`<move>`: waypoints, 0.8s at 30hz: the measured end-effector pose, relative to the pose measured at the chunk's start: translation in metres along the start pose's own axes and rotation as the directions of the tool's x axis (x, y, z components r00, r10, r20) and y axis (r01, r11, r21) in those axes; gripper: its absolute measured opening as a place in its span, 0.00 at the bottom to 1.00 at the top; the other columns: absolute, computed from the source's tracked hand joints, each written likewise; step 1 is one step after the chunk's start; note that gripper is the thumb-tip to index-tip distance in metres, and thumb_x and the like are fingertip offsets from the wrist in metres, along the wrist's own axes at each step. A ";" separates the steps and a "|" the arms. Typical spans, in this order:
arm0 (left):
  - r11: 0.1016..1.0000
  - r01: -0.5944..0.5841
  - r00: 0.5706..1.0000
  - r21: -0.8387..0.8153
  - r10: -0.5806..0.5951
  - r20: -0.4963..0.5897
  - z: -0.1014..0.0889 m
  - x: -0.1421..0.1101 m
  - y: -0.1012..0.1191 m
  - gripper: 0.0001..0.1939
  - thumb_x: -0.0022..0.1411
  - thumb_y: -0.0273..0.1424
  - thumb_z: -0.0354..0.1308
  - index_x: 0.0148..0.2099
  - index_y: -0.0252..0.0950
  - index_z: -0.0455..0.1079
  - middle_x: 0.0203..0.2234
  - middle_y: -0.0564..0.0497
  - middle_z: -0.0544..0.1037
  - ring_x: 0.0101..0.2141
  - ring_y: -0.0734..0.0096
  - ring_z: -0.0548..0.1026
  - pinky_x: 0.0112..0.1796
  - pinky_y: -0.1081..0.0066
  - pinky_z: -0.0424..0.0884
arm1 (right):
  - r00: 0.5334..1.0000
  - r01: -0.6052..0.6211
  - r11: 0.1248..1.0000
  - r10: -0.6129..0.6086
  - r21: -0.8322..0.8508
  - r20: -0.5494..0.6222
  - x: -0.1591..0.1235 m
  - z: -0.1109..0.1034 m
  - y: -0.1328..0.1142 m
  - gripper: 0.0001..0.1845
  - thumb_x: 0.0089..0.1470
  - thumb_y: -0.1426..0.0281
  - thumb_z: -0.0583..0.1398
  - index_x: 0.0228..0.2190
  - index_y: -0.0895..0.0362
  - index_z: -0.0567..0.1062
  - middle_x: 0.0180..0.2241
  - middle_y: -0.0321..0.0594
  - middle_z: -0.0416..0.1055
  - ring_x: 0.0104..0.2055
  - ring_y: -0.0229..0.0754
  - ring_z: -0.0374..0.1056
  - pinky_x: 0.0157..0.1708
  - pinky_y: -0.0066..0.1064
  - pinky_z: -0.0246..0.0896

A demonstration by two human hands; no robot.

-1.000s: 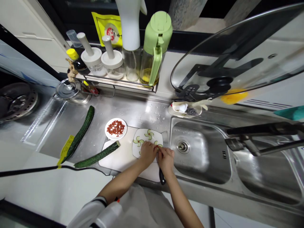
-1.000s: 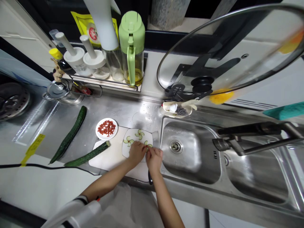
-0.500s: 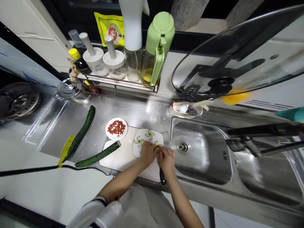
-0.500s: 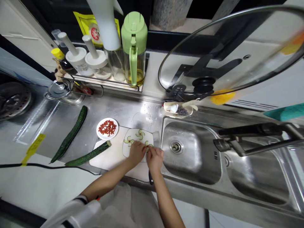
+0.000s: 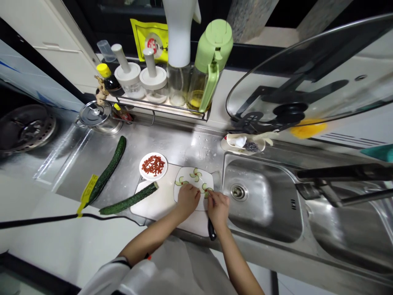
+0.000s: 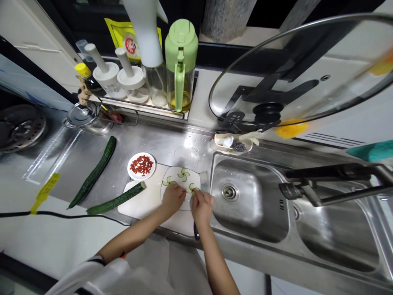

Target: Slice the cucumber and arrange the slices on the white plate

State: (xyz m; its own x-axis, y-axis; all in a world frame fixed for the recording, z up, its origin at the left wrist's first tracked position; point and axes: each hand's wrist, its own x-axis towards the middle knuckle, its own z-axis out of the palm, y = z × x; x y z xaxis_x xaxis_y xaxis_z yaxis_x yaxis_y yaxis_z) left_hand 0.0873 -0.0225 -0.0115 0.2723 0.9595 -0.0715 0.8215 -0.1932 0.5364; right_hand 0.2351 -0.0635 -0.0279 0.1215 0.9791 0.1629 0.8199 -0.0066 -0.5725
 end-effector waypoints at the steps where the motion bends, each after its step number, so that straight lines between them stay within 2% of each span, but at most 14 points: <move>1: 1.000 0.020 1.000 -0.016 -0.020 -0.023 -0.007 -0.003 -0.005 0.09 0.62 0.30 0.53 0.34 0.36 0.75 0.30 0.46 0.75 0.38 0.63 0.70 0.43 0.64 0.65 | 1.000 0.005 1.000 -0.005 0.004 -0.004 0.000 0.000 -0.001 0.16 0.58 0.70 0.51 0.41 0.57 0.77 0.36 0.44 0.74 0.38 0.44 0.64 0.43 0.37 0.55; 6: 0.984 0.170 0.979 -0.047 -0.174 -0.110 -0.056 -0.015 -0.049 0.12 0.63 0.30 0.50 0.41 0.38 0.75 0.36 0.47 0.77 0.40 0.66 0.71 0.44 0.68 0.66 | 0.997 0.071 0.997 -0.070 0.040 -0.025 -0.003 0.002 -0.015 0.15 0.58 0.70 0.53 0.41 0.56 0.77 0.35 0.44 0.73 0.40 0.45 0.63 0.44 0.38 0.57; 11: 0.880 0.454 0.886 0.143 -0.428 -0.176 -0.098 -0.020 -0.101 0.14 0.63 0.32 0.49 0.45 0.36 0.74 0.38 0.45 0.76 0.42 0.63 0.72 0.44 0.68 0.65 | 0.988 0.153 0.984 -0.155 0.085 0.009 -0.006 0.011 -0.036 0.13 0.58 0.71 0.53 0.39 0.57 0.77 0.34 0.43 0.72 0.41 0.45 0.61 0.43 0.38 0.58; 14: 0.811 0.533 0.846 0.241 -0.510 -0.157 -0.106 -0.018 -0.120 0.15 0.64 0.31 0.48 0.45 0.35 0.75 0.37 0.43 0.76 0.40 0.62 0.72 0.43 0.68 0.64 | 0.982 0.181 0.979 -0.185 0.088 0.036 -0.008 0.017 -0.045 0.12 0.58 0.72 0.54 0.38 0.57 0.77 0.32 0.43 0.71 0.39 0.45 0.60 0.43 0.38 0.58; 19: 0.787 0.538 0.837 0.303 -0.540 -0.085 -0.103 -0.011 -0.129 0.15 0.63 0.31 0.48 0.37 0.36 0.77 0.35 0.44 0.76 0.38 0.65 0.72 0.39 0.71 0.64 | 0.976 0.202 0.975 -0.209 0.096 0.065 -0.010 0.021 -0.053 0.12 0.57 0.74 0.54 0.38 0.56 0.77 0.33 0.42 0.71 0.38 0.44 0.59 0.45 0.40 0.57; 24: 0.792 0.554 0.827 0.258 -0.559 -0.061 -0.103 -0.005 -0.132 0.14 0.61 0.30 0.50 0.38 0.38 0.77 0.35 0.46 0.77 0.39 0.66 0.72 0.39 0.72 0.64 | 0.977 0.199 0.975 -0.206 0.103 0.062 -0.012 0.020 -0.054 0.11 0.56 0.74 0.55 0.37 0.57 0.77 0.32 0.42 0.72 0.38 0.44 0.60 0.44 0.39 0.57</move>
State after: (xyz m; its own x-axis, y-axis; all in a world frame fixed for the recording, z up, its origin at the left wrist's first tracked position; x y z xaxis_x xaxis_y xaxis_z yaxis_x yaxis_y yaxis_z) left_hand -0.0741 0.0189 0.0044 -0.2640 0.9141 -0.3077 0.9306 0.3253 0.1678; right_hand 0.1784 -0.0704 -0.0153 -0.0850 0.9702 0.2270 0.7657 0.2094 -0.6081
